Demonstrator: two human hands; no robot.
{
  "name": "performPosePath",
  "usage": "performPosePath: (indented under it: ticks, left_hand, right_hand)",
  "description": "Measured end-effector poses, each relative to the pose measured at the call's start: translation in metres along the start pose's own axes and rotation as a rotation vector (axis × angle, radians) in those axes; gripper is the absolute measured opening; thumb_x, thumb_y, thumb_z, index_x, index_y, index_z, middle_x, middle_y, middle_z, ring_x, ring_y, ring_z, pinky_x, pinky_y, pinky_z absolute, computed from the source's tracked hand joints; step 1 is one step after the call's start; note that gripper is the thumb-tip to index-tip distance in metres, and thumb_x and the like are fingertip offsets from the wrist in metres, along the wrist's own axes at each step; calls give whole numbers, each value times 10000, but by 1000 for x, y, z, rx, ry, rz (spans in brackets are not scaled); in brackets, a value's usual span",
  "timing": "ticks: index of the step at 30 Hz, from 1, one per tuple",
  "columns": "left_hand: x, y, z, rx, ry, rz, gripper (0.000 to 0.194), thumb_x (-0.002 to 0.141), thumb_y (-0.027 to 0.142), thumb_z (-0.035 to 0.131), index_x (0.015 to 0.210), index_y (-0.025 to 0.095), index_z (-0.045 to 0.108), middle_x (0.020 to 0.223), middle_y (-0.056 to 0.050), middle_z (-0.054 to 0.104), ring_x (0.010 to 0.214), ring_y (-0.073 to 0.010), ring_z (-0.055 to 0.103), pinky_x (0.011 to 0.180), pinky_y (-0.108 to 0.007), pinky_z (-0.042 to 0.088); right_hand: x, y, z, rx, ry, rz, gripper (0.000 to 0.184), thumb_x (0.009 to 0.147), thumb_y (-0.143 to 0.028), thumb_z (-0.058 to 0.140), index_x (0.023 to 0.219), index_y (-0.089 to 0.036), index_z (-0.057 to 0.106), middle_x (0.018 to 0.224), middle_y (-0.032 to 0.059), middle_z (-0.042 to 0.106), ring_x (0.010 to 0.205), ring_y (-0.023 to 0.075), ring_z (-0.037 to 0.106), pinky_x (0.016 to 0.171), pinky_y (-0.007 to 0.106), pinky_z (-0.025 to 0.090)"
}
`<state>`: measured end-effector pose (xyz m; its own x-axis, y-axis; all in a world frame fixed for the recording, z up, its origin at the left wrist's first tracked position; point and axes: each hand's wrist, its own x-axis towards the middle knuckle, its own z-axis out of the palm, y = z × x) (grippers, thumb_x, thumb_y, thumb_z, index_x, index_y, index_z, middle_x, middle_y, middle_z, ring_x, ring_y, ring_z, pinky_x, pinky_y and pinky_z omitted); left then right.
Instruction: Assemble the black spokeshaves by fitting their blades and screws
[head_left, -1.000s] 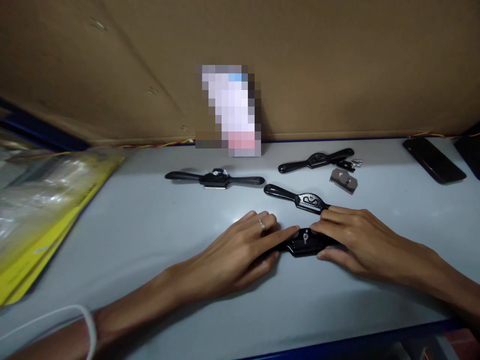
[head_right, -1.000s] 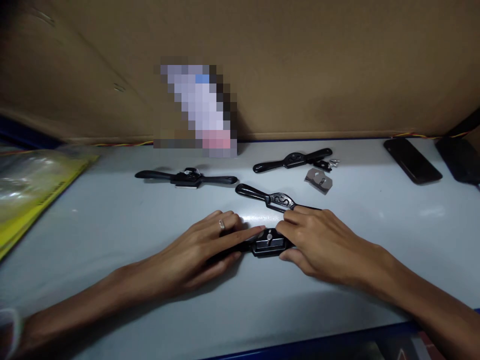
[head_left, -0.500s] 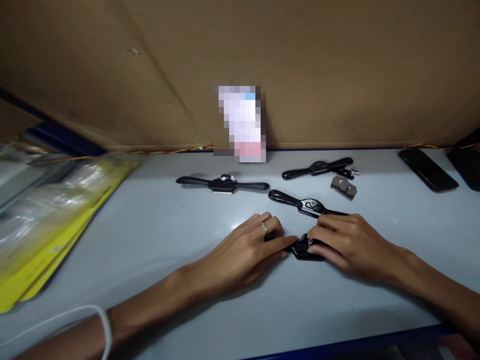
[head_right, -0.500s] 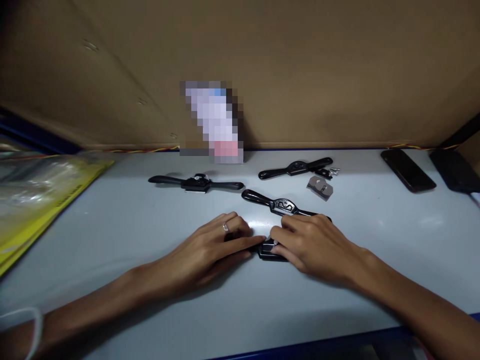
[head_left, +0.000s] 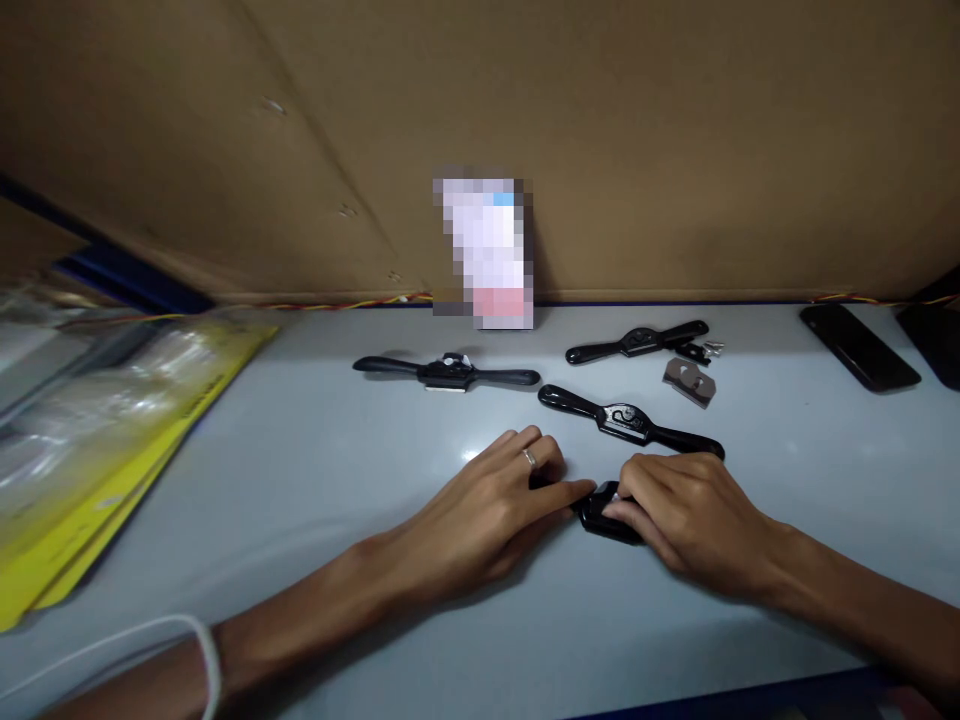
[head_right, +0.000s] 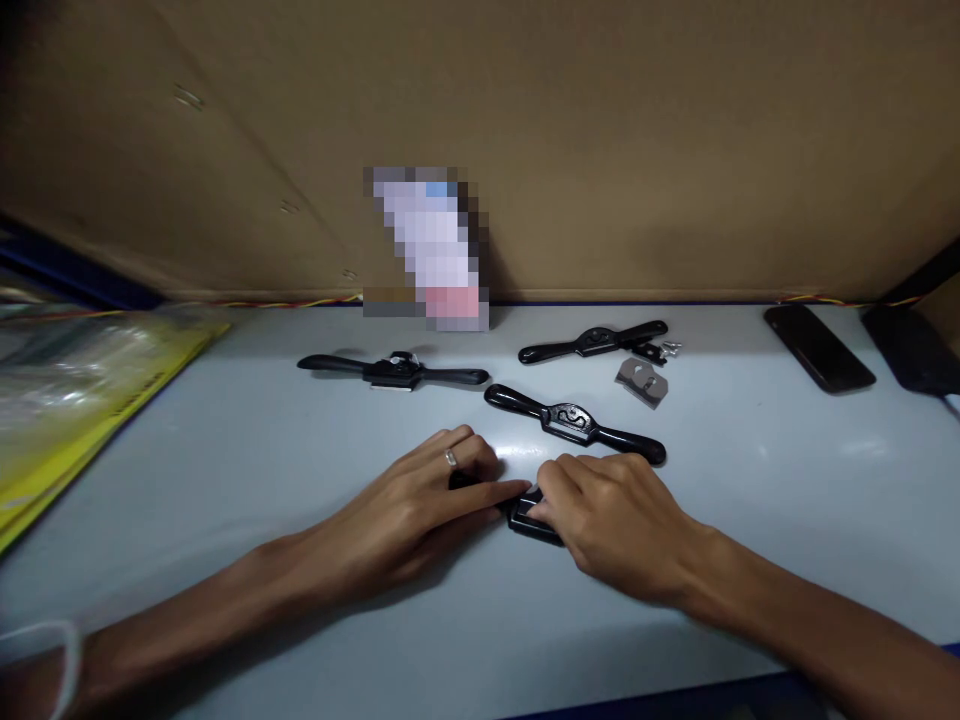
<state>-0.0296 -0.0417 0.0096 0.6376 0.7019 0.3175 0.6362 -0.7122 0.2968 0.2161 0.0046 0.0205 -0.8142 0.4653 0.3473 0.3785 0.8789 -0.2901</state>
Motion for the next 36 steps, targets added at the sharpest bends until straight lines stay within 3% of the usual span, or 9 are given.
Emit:
performPosePath:
  ticks: [5, 8, 10, 14, 17, 22, 27, 33, 36]
  left_hand:
    - [1, -4, -4, 12, -25, 32, 295, 1032, 164, 490, 1280, 212, 644, 947, -59, 581, 839, -193, 496, 729, -327, 407]
    - [2, -15, -11, 30, -29, 45, 315, 1017, 131, 499, 1271, 234, 653, 988, -64, 600, 891, -196, 515, 777, -333, 429]
    - [1, -26, -16, 56, -25, 40, 298, 1015, 135, 499, 1237, 235, 671, 1024, -72, 613, 926, -205, 533, 802, -349, 432]
    - [-3, -46, -25, 146, 8, 34, 292, 996, 130, 472, 1165, 202, 698, 1033, -84, 647, 932, -216, 545, 791, -368, 431]
    - [-5, -56, -32, 243, 22, 16, 271, 951, 140, 482, 1082, 185, 714, 1017, -93, 668, 940, -236, 554, 795, -391, 449]
    - [-8, -64, -45, 369, -61, -36, 250, 880, 153, 489, 976, 196, 717, 902, -82, 662, 856, -242, 573, 732, -382, 479]
    - [-15, -69, -50, 418, -112, -122, 255, 887, 163, 481, 1021, 206, 694, 923, -67, 658, 805, -217, 618, 637, -318, 477]
    - [-16, -71, -44, 478, -26, -176, 251, 982, 229, 452, 1087, 199, 678, 1011, -61, 662, 775, -197, 647, 582, -282, 475]
    - [-12, -62, -37, 522, 143, -246, 310, 1015, 278, 477, 1288, 222, 613, 1057, -78, 654, 826, -215, 655, 647, -309, 523]
  right_hand:
    - [0, 15, -10, 68, -8, 120, 306, 1034, -359, 531, 786, -186, 577, 746, 7, 637, 605, 123, 522, 572, 282, 352]
    - [1, 33, -15, -53, 20, 298, 170, 991, -349, 601, 959, -184, 625, 842, 23, 683, 645, 145, 571, 598, 293, 376]
    - [2, 41, -16, -143, -47, 345, 189, 965, -359, 637, 1045, -188, 633, 940, 45, 699, 705, 174, 612, 606, 305, 386]
    - [4, 45, -23, -249, -224, 334, 136, 996, -282, 561, 941, -190, 645, 979, 60, 678, 722, 182, 620, 584, 309, 374]
    - [1, 45, -35, -339, -269, 332, 141, 955, -157, 519, 904, -179, 648, 1038, 91, 679, 652, 164, 585, 535, 311, 306]
    - [-26, 62, -54, -526, -289, 457, 362, 784, 69, 417, 873, -181, 663, 853, 90, 631, 498, 134, 444, 511, 338, 153]
    - [-60, 82, -61, -329, -223, 497, 248, 837, -22, 507, 762, -227, 625, 693, 40, 549, 509, 147, 435, 530, 329, 229]
    - [-40, 54, -60, -109, -260, 338, 200, 943, -179, 527, 779, -235, 628, 749, 38, 624, 607, 169, 533, 581, 328, 322]
    - [-16, 42, -59, -136, -294, 374, 210, 983, -252, 520, 806, -219, 628, 814, 49, 668, 646, 185, 580, 580, 326, 313]
